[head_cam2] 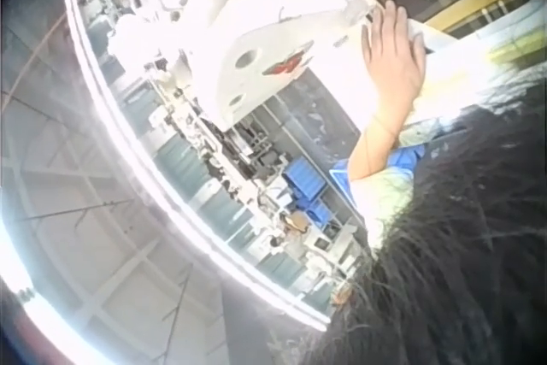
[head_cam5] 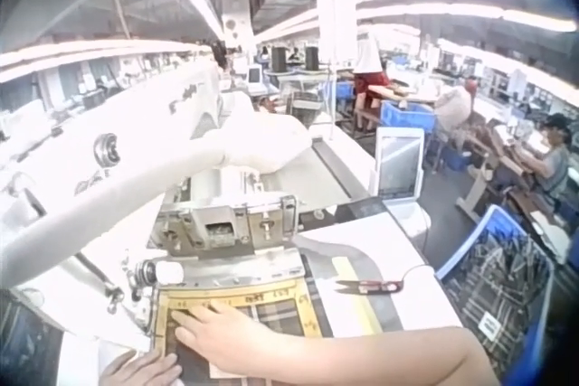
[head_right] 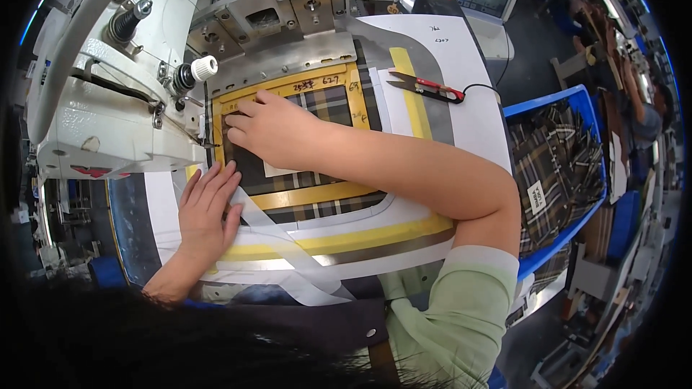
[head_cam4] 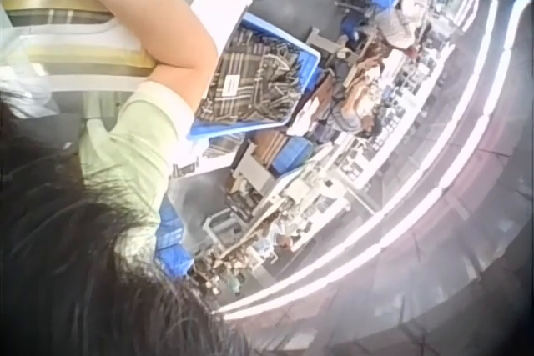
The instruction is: Operating an industrial sewing machine to join pieces of patterned fabric.
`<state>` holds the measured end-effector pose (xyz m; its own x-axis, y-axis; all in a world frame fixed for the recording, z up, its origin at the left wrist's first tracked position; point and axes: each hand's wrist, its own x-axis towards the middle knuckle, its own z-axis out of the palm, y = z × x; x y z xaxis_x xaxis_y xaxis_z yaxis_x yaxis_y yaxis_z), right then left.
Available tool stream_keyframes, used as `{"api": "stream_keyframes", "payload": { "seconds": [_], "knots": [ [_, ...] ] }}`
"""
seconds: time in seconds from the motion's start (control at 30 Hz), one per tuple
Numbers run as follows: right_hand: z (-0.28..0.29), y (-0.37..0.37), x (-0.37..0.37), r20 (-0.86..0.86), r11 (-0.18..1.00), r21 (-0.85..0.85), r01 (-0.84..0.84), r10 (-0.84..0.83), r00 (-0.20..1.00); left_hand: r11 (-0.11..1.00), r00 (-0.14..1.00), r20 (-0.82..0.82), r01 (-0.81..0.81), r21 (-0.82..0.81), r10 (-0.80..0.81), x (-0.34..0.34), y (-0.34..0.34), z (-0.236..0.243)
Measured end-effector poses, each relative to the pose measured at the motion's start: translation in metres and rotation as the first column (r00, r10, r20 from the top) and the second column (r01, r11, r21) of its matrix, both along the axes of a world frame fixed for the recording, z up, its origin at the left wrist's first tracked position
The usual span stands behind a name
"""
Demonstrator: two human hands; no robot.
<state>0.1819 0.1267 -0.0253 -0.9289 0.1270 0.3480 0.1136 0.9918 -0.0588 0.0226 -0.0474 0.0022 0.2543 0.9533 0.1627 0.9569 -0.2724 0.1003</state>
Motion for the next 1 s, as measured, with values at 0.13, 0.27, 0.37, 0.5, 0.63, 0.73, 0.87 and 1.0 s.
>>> {"api": "stream_keyframes", "payload": {
  "seconds": [0.13, 0.27, 0.37, 0.5, 0.63, 0.73, 0.87, 1.0],
  "knots": [
    [0.0049, -0.0032, -0.0007, 0.045, 1.000, 0.012, -0.008, 0.008, 0.999, 1.000, 1.000, 0.009, 0.007, -0.014, -0.007, -0.0006, -0.0011, -0.0015],
    [0.0077, -0.0075, -0.0035, 0.082, 0.998, 0.038, 0.045, -0.048, 0.996, 1.000, 1.000, -0.002, 0.001, -0.009, -0.001, 0.0000, -0.0008, -0.0001],
    [0.0089, -0.0074, -0.0046, 0.087, 0.998, 0.017, 0.058, -0.059, 0.994, 1.000, 1.000, 0.019, 0.003, 0.009, -0.003, -0.0016, -0.0009, -0.0016],
    [0.0039, -0.0029, -0.0035, 0.044, 0.998, -0.027, 0.060, -0.059, 0.997, 0.999, 0.993, 0.117, -0.026, -0.031, 0.029, -0.0016, -0.0007, -0.0029],
    [0.0041, -0.0013, -0.0024, 0.032, 0.996, -0.067, 0.063, -0.061, 0.998, 0.999, 0.995, 0.092, -0.019, -0.032, 0.022, -0.0010, -0.0006, -0.0028],
    [0.0051, 0.0000, -0.0025, 0.042, 0.996, -0.069, 0.056, -0.053, 0.998, 0.999, 0.996, 0.088, -0.018, -0.027, 0.020, -0.0010, -0.0009, -0.0038],
    [0.0051, -0.0002, -0.0033, 0.034, 0.996, -0.066, 0.059, -0.057, 0.998, 1.000, 0.996, 0.088, -0.016, -0.019, 0.017, -0.0007, -0.0001, -0.0033],
    [0.0062, -0.0005, -0.0035, 0.042, 0.995, -0.077, 0.065, -0.062, 0.997, 1.000, 0.998, 0.067, -0.013, -0.015, 0.014, -0.0009, 0.0010, -0.0023]
  ]
}}
